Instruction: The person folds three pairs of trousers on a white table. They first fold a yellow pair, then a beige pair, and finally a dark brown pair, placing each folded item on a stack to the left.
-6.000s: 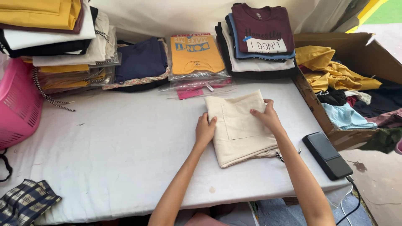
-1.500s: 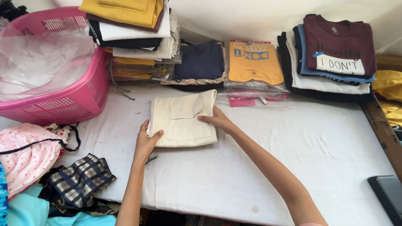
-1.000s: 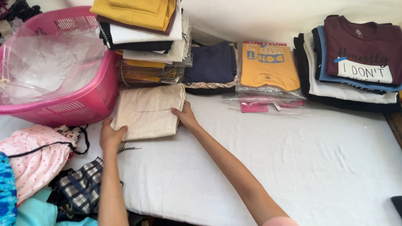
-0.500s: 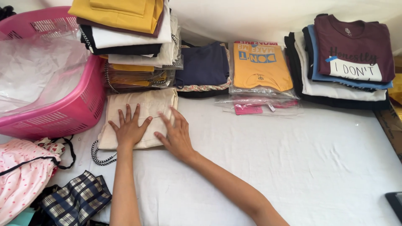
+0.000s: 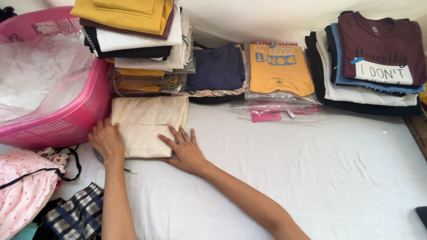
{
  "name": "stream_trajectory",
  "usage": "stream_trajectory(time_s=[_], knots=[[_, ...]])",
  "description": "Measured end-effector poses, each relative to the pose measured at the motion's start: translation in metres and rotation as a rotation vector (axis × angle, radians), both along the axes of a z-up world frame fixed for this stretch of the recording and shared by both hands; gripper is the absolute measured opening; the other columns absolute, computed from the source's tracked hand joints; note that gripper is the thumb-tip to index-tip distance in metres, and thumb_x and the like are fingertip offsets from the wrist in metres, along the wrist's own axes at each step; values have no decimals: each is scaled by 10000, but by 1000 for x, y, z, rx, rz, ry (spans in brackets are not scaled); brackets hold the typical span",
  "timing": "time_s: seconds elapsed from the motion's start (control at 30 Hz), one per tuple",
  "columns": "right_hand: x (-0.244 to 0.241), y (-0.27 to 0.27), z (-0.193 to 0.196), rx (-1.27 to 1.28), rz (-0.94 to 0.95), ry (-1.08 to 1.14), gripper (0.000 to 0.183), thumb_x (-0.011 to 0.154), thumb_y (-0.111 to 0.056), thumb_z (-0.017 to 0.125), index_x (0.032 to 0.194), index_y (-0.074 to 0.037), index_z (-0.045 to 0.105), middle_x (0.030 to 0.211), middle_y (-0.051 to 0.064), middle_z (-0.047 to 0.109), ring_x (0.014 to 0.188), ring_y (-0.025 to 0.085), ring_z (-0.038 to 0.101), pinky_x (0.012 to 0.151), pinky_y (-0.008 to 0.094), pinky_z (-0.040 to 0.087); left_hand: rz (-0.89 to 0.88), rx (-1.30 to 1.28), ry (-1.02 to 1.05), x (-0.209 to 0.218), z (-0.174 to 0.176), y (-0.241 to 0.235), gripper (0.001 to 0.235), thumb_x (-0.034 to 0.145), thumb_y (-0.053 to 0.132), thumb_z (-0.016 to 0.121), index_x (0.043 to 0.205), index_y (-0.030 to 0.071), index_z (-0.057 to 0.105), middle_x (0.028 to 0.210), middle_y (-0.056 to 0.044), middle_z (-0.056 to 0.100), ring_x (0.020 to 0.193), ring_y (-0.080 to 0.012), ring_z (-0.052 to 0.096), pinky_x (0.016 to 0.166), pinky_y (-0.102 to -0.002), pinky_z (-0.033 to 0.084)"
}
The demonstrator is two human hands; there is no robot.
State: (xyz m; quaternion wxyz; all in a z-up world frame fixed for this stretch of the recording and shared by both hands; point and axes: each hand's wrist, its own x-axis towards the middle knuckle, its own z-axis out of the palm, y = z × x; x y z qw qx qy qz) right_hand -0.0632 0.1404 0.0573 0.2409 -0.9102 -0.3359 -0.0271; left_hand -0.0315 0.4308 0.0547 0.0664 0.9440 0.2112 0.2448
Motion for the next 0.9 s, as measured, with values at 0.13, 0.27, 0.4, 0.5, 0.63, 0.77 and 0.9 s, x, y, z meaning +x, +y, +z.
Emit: stream_trajectory(time_s=[0.13,0.27,0.4,0.5,0.63,0.77,0.9], knots=[[0,-1,5,-65,-5,-39,865,866,-736,576,1612,-386,311,1714,111,199,1567,466,65,1197,724,36,60,233,23,-3,8,-11,307,990,271,759,1203,59,694,1186,-141,696,1109,-335,640,933,-509,480],[-5,2,20,-76,5,3,917,858,-799,538,1600,-329,274,1697,130,153,1570,430,8,1194,724,14,79,280,-12,14,-14,-26,539,977,276,724,1460,84,581,1450,-182,580,1345,-363,491,1093,-585,370],[-7,-3,16,46,23,-173,950,884,-773,502,1639,-259,243,1735,88,163,1589,374,29,1204,709,16,-138,210,-97,30,9,-79,591,1042,357,607,1583,160,474,1669,-118,423,1546,-352,315,1211,-667,202],[-4,-1,3,58,166,-281,899,982,-721,433,1693,-219,208,1775,67,176,1649,295,93,1316,636,67,-241,-16,98,46,4,-71,675,1010,566,463,1589,233,363,1682,-72,276,1564,-353,154,1164,-747,30],[-9,-4,8,-3,241,-83,813,980,-698,431,1651,-269,264,1728,50,246,1600,295,174,1270,607,109,-221,-130,256,50,-4,-70,766,938,707,380,1583,300,308,1674,-60,204,1538,-353,97,1113,-764,-53],[-16,-7,21,-45,273,-160,737,964,-726,380,1588,-333,392,1682,59,328,1578,322,221,1299,565,178,-328,-66,21,27,12,-83,561,1037,538,478,1473,189,530,1572,-96,431,1449,-335,370,1213,-651,163],[-57,-41,25,-270,401,-290,750,959,-768,321,1533,-293,405,1702,99,269,1571,382,167,1248,591,151,-430,-80,-22,-5,13,-102,388,1119,420,487,1344,170,681,1419,-58,633,1312,-250,601,1225,-459,394]])
